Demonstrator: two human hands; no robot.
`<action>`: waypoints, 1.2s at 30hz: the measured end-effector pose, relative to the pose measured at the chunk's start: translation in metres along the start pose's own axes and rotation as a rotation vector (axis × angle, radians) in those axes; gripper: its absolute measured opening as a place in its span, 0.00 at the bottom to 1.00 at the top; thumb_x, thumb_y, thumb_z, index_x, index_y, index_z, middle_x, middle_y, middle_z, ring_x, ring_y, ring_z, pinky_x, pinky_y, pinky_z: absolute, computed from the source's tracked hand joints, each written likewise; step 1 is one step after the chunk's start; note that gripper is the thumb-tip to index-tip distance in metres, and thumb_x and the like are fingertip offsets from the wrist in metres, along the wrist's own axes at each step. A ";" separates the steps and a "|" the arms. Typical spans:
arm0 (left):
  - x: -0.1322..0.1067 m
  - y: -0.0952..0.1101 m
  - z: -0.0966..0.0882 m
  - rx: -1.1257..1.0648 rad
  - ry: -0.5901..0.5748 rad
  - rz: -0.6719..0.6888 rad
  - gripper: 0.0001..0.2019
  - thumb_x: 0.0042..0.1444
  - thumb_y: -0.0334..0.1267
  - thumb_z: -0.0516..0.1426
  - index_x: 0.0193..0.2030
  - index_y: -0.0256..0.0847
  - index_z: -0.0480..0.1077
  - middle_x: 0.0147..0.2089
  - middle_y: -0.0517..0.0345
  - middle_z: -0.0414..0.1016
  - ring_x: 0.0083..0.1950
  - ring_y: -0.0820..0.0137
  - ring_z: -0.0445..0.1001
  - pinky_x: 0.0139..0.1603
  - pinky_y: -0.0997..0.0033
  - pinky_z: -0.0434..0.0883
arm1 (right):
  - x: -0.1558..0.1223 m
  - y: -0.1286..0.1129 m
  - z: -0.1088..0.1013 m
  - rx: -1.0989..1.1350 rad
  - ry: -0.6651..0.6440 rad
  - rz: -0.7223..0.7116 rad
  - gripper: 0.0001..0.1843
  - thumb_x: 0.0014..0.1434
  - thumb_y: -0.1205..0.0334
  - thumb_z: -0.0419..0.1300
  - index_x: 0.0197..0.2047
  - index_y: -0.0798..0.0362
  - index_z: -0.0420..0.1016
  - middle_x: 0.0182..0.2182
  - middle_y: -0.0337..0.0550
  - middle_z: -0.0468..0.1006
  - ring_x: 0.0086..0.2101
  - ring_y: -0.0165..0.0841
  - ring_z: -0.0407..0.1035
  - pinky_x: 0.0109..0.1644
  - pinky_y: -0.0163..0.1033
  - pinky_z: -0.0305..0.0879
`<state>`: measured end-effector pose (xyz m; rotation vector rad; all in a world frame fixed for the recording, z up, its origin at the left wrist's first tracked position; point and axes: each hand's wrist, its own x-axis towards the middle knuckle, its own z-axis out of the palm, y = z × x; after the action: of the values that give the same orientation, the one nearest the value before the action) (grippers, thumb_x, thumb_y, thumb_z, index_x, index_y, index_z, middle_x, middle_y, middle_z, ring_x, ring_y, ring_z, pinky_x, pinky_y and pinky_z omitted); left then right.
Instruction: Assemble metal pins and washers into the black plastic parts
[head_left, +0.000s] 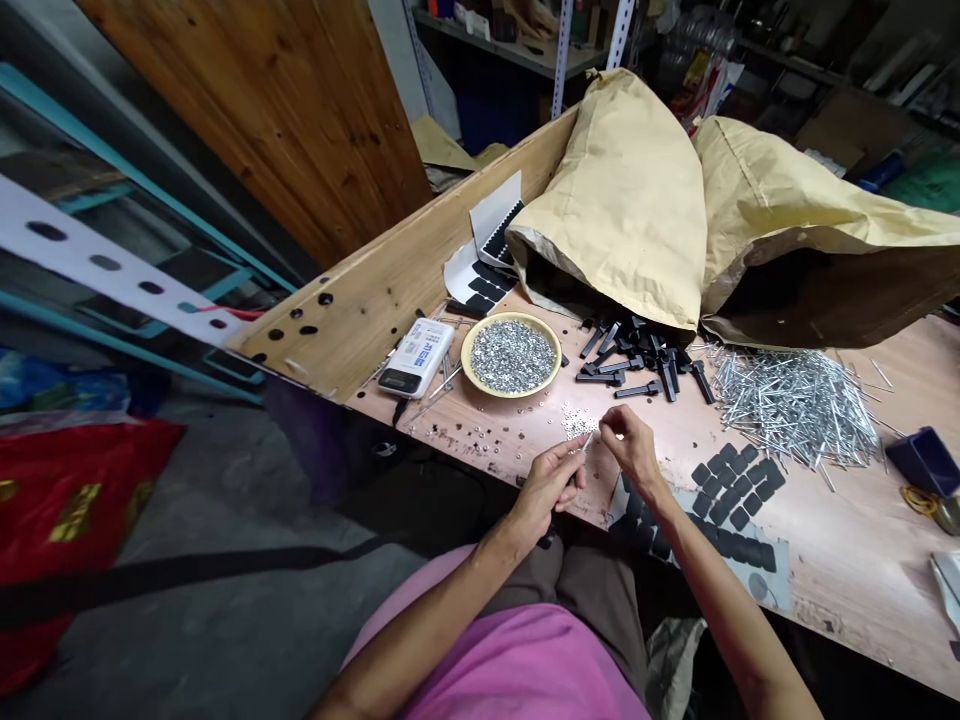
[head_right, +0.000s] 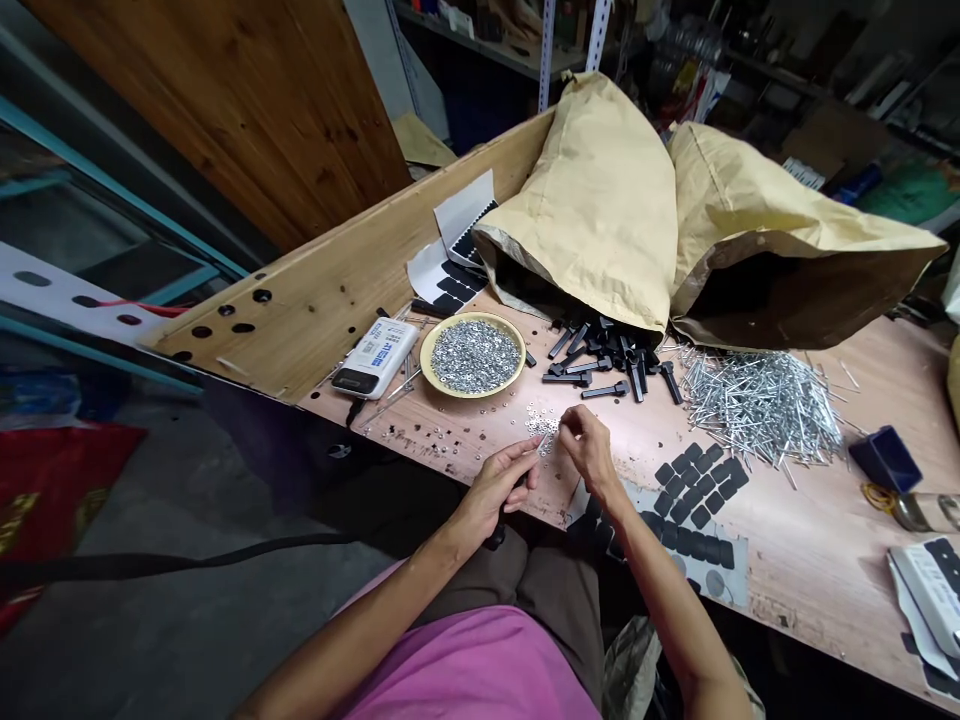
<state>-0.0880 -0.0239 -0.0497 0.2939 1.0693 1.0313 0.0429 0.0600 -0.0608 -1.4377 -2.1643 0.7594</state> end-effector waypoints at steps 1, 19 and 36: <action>0.000 0.000 0.001 0.013 -0.014 0.003 0.32 0.43 0.49 0.62 0.55 0.37 0.68 0.18 0.69 0.62 0.13 0.86 0.48 0.15 0.80 0.39 | -0.007 -0.001 0.000 0.166 0.076 0.024 0.02 0.55 0.62 0.53 0.32 0.51 0.65 0.27 0.38 0.73 0.28 0.31 0.68 0.33 0.36 0.66; -0.003 -0.006 0.016 0.155 -0.177 0.018 0.30 0.47 0.48 0.62 0.57 0.36 0.68 0.19 0.69 0.59 0.14 0.86 0.46 0.15 0.80 0.41 | -0.056 -0.007 -0.006 0.545 0.355 0.161 0.10 0.54 0.56 0.59 0.37 0.49 0.64 0.32 0.41 0.78 0.35 0.34 0.75 0.39 0.41 0.73; -0.009 0.000 0.021 0.282 -0.249 -0.091 0.30 0.48 0.49 0.61 0.56 0.35 0.68 0.17 0.71 0.56 0.14 0.85 0.44 0.15 0.81 0.39 | -0.066 0.003 -0.043 0.346 0.110 0.004 0.11 0.56 0.53 0.59 0.34 0.49 0.80 0.32 0.44 0.78 0.34 0.34 0.73 0.35 0.38 0.71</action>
<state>-0.0716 -0.0258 -0.0343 0.5810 0.9900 0.7395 0.0965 0.0083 -0.0339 -1.2720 -1.8393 0.9761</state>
